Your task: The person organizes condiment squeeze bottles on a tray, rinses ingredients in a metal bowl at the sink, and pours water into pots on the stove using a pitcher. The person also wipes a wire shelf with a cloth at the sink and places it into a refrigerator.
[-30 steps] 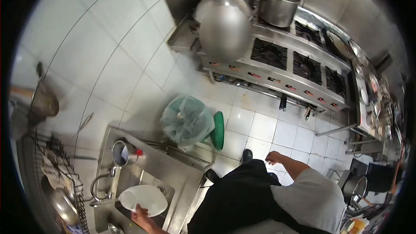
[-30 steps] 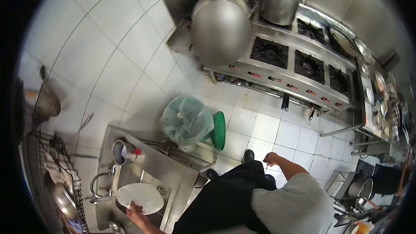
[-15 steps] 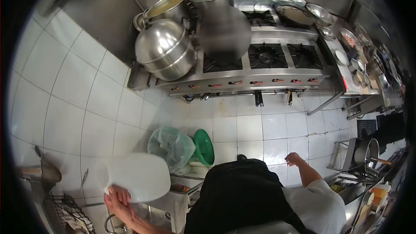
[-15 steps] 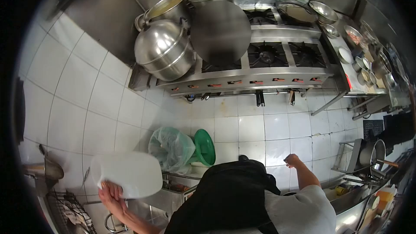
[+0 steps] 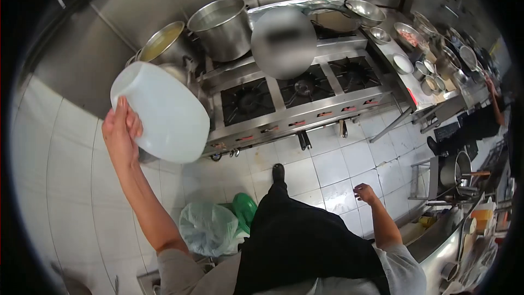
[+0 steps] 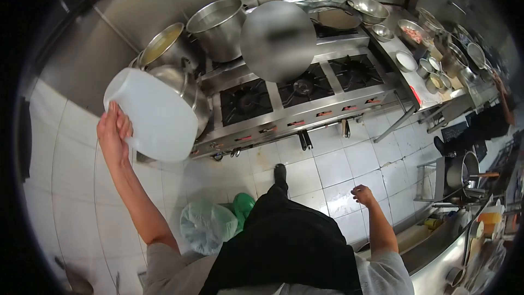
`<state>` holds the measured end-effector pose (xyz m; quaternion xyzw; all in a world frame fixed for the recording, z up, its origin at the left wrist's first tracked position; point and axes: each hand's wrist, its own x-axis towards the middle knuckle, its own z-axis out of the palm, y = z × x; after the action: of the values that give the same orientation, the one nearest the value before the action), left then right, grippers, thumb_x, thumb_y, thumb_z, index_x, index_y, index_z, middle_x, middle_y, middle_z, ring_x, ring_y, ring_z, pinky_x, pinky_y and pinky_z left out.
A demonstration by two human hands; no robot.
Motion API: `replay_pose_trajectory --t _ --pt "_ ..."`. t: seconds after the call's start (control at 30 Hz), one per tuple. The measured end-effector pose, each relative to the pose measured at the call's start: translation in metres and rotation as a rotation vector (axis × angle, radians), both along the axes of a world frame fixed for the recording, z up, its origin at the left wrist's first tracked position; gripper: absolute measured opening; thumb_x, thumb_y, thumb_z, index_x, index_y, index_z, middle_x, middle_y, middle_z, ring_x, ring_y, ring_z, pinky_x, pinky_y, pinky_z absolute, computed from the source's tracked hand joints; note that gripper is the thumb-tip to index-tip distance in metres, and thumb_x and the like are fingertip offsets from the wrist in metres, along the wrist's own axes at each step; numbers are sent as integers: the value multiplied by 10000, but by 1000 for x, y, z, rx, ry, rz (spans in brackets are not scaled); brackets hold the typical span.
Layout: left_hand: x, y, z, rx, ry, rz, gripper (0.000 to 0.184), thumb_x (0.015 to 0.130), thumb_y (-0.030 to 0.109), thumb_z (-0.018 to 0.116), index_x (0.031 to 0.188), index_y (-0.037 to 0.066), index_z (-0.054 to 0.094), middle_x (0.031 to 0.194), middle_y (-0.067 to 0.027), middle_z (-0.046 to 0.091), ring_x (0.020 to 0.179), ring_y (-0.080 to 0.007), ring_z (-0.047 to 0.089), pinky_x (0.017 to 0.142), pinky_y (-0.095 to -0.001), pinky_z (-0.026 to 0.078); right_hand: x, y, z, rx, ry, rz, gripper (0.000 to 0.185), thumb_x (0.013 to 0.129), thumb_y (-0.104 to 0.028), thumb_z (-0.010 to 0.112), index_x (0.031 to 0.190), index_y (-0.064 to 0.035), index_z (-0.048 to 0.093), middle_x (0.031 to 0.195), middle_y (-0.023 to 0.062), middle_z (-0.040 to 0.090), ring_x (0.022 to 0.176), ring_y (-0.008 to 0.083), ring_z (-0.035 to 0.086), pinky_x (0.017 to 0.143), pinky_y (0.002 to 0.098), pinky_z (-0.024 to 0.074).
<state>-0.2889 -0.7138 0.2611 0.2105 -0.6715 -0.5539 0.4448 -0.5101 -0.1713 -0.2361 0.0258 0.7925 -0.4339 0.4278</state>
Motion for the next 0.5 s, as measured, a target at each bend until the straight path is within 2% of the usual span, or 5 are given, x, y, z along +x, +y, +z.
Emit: replay_pose_trajectory --t 0.2,0.27,0.33,0.4,0.5 --pt "-118 -113 3 -49 -140 -33 297 895 302 586 705 94 492 542 50 393 424 -35 330 400 -206 313 47 64 -52 107 -197 -390 286 842 -218 559 1045 -17 559 945 114 620 795 279 621 680 426 529" --pt "-158 -147 1 -44 -149 -51 304 891 306 588 698 90 495 539 49 406 415 -37 337 384 -212 328 79 72 -78 107 -377 -554 224 825 -179 587 992 -31 600 842 111 618 701 280 616 571 394 513" --pt "-195 -182 -2 -85 -206 -58 306 883 303 594 691 86 494 536 44 409 412 -40 341 381 -215 328 121 74 -97 -15 -537 -648 198 840 -202 588 966 -48 599 832 104 613 713 277 619 568 400 516" --pt "-229 -216 -5 -79 -219 -86 310 879 300 597 683 85 489 531 40 409 410 -46 346 380 -220 331 167 51 -120 115 -515 -554 191 860 -233 577 942 -61 591 818 96 606 711 274 618 577 401 521" --pt "-278 -251 -3 -71 -351 -121 319 880 302 587 679 74 490 533 29 410 406 -62 356 380 -237 337 192 1 -79 198 -550 -562 193 863 -232 571 949 -60 587 819 96 607 709 269 619 577 399 521"
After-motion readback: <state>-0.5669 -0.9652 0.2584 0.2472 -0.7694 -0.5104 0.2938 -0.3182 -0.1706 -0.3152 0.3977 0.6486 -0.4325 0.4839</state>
